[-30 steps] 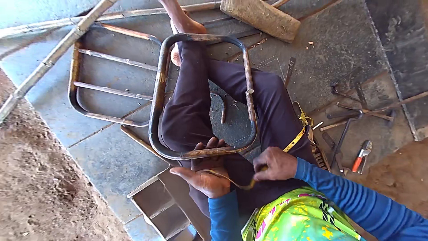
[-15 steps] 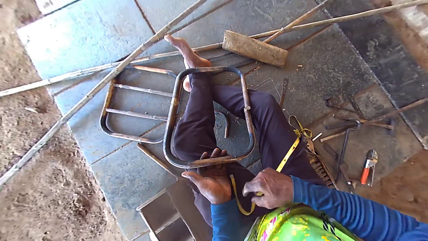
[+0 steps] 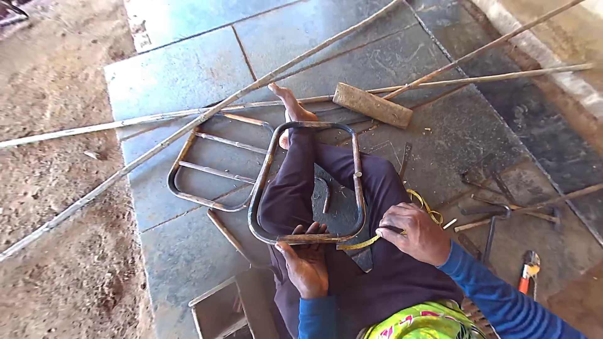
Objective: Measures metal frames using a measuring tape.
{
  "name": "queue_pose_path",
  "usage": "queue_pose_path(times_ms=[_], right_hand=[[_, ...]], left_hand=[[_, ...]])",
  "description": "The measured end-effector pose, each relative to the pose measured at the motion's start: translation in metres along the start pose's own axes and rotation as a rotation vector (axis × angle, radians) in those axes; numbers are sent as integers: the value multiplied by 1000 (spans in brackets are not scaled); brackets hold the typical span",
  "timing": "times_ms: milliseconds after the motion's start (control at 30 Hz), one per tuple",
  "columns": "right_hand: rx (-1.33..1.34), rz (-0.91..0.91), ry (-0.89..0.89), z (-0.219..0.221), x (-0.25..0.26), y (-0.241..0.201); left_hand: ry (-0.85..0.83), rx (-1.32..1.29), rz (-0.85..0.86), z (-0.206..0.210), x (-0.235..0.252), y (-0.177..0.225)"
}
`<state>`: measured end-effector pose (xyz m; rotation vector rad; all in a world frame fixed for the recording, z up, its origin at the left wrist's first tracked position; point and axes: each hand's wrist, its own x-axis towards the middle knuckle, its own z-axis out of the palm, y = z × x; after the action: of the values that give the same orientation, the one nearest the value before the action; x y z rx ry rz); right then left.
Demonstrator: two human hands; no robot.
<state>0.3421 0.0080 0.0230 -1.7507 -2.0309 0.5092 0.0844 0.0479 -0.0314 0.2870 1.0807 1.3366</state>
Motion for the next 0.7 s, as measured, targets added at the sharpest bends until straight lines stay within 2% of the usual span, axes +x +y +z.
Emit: queue_pose_path(times_ms=[100, 233, 300, 400, 467, 567, 700], right_hand=[[84, 20, 11, 11, 10, -21], [264, 98, 60, 53, 20, -46], [143, 36, -9, 68, 25, -50], [-28, -101, -258, 80, 35, -50], [68, -188, -148, 86, 44, -41], [342, -253, 189, 42, 77, -42], [855, -193, 403, -79, 106, -57]], left_hand=[[-28, -9, 18, -3, 1, -3], [-52, -28, 18, -7, -1, -2], [-68, -13, 18, -7, -1, -2], [-123, 7, 40, -9, -2, -3], [-171, 43, 76, -10, -3, -7], [-242, 114, 151, -9, 1, -15], [-280, 156, 104, -15, 0, -13]])
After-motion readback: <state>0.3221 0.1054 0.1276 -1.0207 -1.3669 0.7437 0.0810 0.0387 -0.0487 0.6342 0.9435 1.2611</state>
